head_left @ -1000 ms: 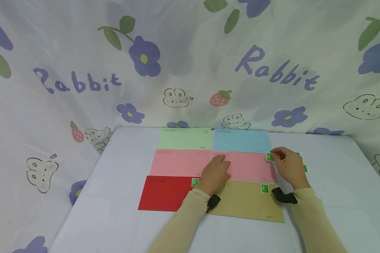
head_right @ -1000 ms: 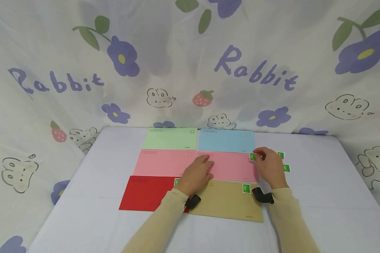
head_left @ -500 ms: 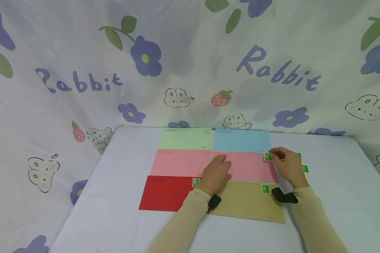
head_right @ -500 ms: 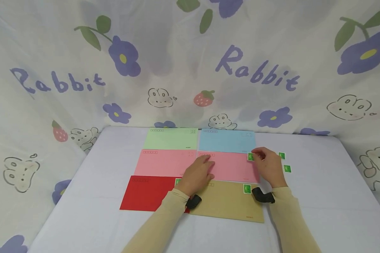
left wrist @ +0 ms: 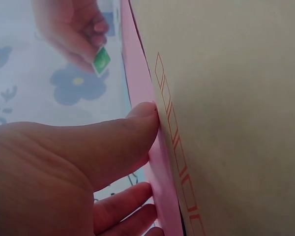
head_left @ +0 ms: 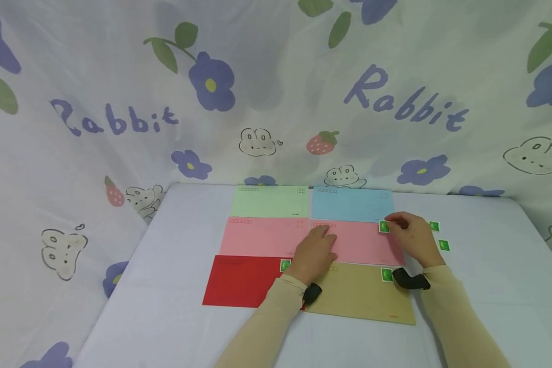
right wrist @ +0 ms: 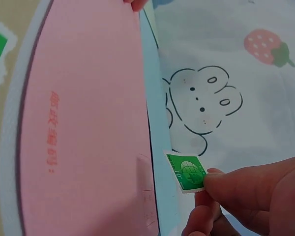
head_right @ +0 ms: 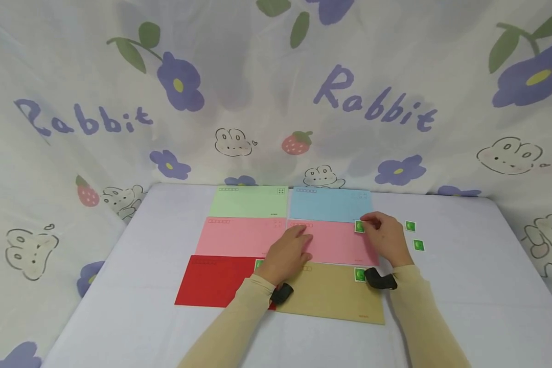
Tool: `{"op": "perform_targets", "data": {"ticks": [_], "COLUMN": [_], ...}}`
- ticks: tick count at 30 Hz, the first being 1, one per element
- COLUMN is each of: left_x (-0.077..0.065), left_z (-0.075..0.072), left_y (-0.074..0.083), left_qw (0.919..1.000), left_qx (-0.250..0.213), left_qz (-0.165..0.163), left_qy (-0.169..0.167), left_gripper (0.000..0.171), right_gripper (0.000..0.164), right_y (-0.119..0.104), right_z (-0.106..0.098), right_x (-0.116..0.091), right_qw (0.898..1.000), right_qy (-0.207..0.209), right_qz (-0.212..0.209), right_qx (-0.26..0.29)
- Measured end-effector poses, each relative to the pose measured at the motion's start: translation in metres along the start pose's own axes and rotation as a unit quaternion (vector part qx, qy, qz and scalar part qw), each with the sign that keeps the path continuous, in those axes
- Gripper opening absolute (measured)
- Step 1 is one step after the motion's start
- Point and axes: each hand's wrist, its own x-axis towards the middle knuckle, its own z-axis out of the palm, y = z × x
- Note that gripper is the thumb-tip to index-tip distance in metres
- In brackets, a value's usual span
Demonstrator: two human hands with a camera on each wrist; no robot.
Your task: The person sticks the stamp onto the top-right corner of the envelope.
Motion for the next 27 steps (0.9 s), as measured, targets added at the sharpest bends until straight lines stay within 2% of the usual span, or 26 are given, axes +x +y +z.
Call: {"op": "perform_targets", "data": {"ticks": [13,27], "left_x": [-0.0012,-0.0014], "left_z": [-0.0009,-0.0004], "left_y": [0.0000,0.0000], "left_qw": [0.9999,1.0000], "left_qx": [-0.008,-0.001], "left_qz": [-0.005,-0.003], "left_qy": [-0.005,-0.001], "left_gripper": [0.047,0.047], "right_gripper": [0.026,0.025], "right_y": [0.0064,0.0069], "right_z": [0.0071,0.0084], "right_x": [0.0037,0.0079], "right_qw": [0.999,0.998], "right_qy": [-0.031,-0.049], "right_qz": [0.028,0.038], "right_qx": [0.030,0.024]}}
